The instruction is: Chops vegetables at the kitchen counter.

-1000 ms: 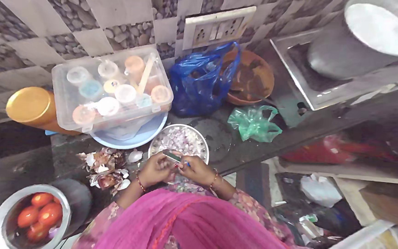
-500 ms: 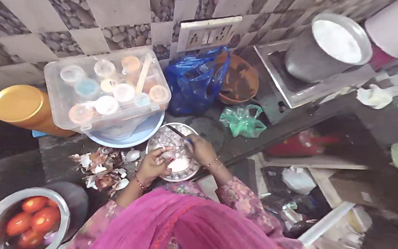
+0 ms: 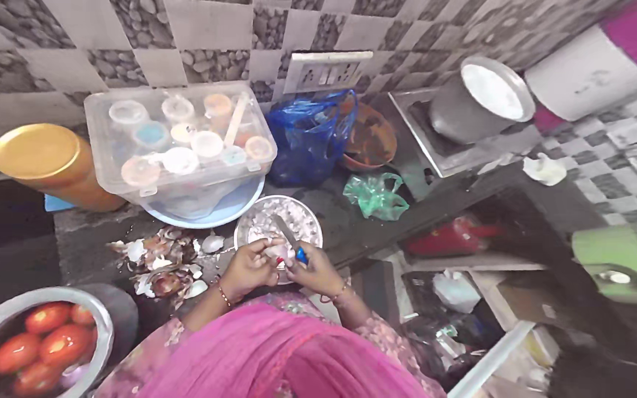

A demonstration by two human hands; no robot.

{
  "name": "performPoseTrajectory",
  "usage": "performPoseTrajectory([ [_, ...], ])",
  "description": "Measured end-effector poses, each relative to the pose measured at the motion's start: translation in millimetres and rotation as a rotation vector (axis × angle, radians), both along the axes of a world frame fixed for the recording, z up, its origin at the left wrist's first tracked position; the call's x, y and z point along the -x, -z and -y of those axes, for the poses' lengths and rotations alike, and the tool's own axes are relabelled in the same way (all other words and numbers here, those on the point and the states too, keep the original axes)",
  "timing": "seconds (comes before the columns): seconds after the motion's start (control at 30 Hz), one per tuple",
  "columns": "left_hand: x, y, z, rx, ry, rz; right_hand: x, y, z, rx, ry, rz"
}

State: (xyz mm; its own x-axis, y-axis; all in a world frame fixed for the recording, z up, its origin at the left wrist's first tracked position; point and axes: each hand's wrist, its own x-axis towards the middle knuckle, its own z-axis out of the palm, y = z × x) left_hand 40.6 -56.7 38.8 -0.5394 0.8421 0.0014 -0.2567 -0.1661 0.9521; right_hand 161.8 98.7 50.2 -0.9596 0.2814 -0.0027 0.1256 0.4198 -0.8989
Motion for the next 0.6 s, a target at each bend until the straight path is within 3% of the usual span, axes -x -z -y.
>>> performPoseTrajectory([
  [0.6,5,13,-5,-0.075,-0.052,-0.074,10,3,18,0.056,0.059,0.041],
])
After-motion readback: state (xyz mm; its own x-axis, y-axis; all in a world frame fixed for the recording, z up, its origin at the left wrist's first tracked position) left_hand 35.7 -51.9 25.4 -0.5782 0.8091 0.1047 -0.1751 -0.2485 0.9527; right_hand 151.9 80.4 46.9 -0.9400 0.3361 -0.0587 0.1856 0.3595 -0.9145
